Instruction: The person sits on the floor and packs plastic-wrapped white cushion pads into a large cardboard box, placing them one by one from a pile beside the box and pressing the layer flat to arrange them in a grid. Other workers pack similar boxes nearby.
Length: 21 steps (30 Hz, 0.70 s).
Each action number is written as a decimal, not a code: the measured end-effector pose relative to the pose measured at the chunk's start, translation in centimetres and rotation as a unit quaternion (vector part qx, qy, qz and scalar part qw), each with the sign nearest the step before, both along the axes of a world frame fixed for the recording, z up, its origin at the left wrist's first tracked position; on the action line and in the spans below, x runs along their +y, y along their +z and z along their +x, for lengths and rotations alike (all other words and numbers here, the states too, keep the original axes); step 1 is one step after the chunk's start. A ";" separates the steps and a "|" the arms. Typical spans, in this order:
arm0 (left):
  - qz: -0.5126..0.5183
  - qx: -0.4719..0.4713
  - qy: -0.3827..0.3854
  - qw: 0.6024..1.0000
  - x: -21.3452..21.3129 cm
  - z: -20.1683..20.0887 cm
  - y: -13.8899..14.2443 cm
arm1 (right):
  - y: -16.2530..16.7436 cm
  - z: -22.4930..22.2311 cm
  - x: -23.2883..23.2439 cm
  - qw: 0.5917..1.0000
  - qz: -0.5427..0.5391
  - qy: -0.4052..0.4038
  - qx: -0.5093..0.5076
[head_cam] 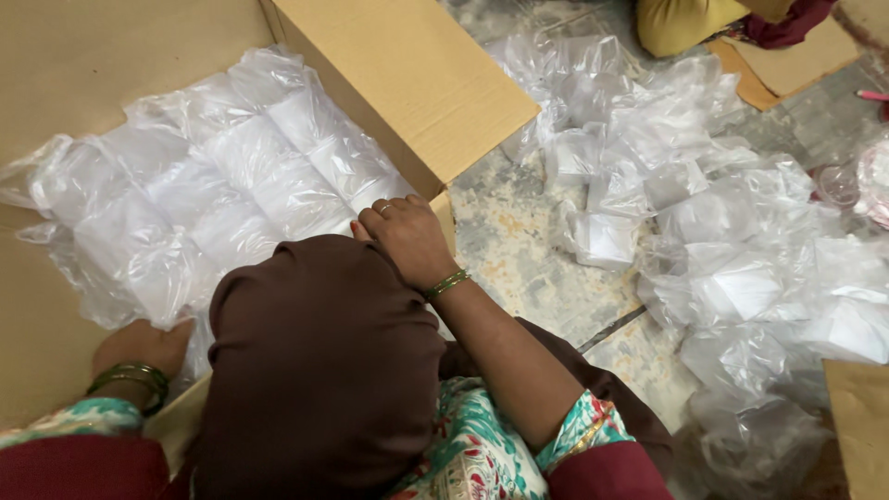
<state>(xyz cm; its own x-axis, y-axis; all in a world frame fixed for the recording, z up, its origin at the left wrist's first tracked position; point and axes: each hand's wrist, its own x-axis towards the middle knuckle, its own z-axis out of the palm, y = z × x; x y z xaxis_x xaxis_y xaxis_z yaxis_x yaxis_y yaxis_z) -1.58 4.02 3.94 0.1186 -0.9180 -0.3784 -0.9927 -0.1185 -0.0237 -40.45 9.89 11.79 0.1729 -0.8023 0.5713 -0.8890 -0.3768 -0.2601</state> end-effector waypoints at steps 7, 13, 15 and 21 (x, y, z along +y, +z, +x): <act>0.018 0.022 0.021 0.999 0.2 -0.8 1.3 | 0.0 -0.7 1.0 1.000 -0.012 0.022 -0.016; 0.110 0.097 0.022 0.989 -3.1 0.2 0.1 | 1.2 -1.0 1.7 0.996 0.034 0.051 -0.059; 0.159 0.052 0.005 0.986 -4.4 0.9 0.5 | 0.9 -1.7 2.1 0.991 0.089 0.061 -0.078; 0.159 0.055 -0.056 0.984 -5.6 4.4 4.1 | -5.1 -13.1 4.5 0.971 -0.056 -0.177 -0.152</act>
